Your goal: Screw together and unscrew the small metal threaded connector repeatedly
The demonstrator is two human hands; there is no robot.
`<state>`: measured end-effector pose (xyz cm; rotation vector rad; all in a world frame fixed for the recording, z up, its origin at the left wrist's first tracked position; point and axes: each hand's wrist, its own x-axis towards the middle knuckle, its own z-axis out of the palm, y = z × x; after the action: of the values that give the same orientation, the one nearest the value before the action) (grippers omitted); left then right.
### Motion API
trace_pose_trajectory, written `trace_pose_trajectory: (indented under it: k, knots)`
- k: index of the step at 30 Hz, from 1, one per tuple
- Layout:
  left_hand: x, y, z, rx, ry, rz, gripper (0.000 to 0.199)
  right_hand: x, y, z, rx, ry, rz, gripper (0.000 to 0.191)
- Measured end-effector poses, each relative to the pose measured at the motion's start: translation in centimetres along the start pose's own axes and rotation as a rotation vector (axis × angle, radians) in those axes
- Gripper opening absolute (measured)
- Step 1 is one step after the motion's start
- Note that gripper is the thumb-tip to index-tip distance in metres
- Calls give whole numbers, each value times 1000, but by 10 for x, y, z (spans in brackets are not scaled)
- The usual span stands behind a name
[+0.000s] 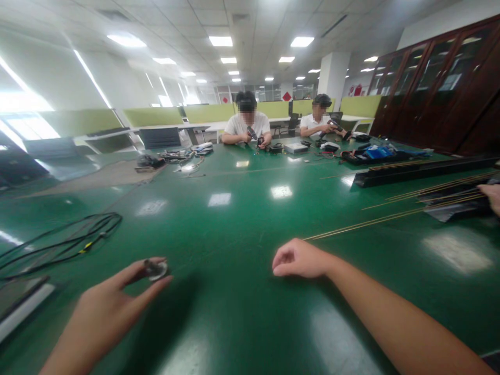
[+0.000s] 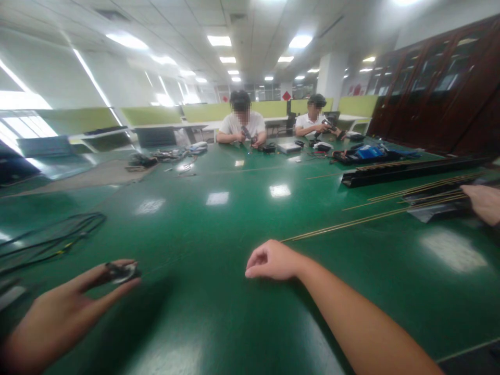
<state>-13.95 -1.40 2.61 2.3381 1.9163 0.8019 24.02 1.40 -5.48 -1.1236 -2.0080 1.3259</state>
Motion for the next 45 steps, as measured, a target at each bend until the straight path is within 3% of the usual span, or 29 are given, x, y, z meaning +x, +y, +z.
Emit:
trace_pose_trajectory:
  k: [2,5,8,10,14,22,27,36,45]
  knots:
    - [19,23,19,-66,-137,10,41,1,2,1,28,9,2,32]
    - [40,66,53,-277,-249,129,38,2,5,2,110,50,20,33]
    - [45,96,83,-382,-301,219,31,4,6,4,137,145,-2,31]
    - [41,104,95,-408,-326,295,26,4,5,5,86,225,-45,28]
    - [30,99,102,-433,-356,410,23,3,2,9,-118,297,-119,25]
    - [22,85,113,-404,-352,402,37,-3,-10,13,-357,310,-197,36]
    - [20,87,115,-449,-339,394,21,-5,-10,14,-366,304,-201,33]
    - [16,91,115,-523,-250,505,21,-6,-11,14,-403,304,-248,31]
    - [14,92,114,-517,-248,497,21,-7,-16,16,-415,313,-323,27]
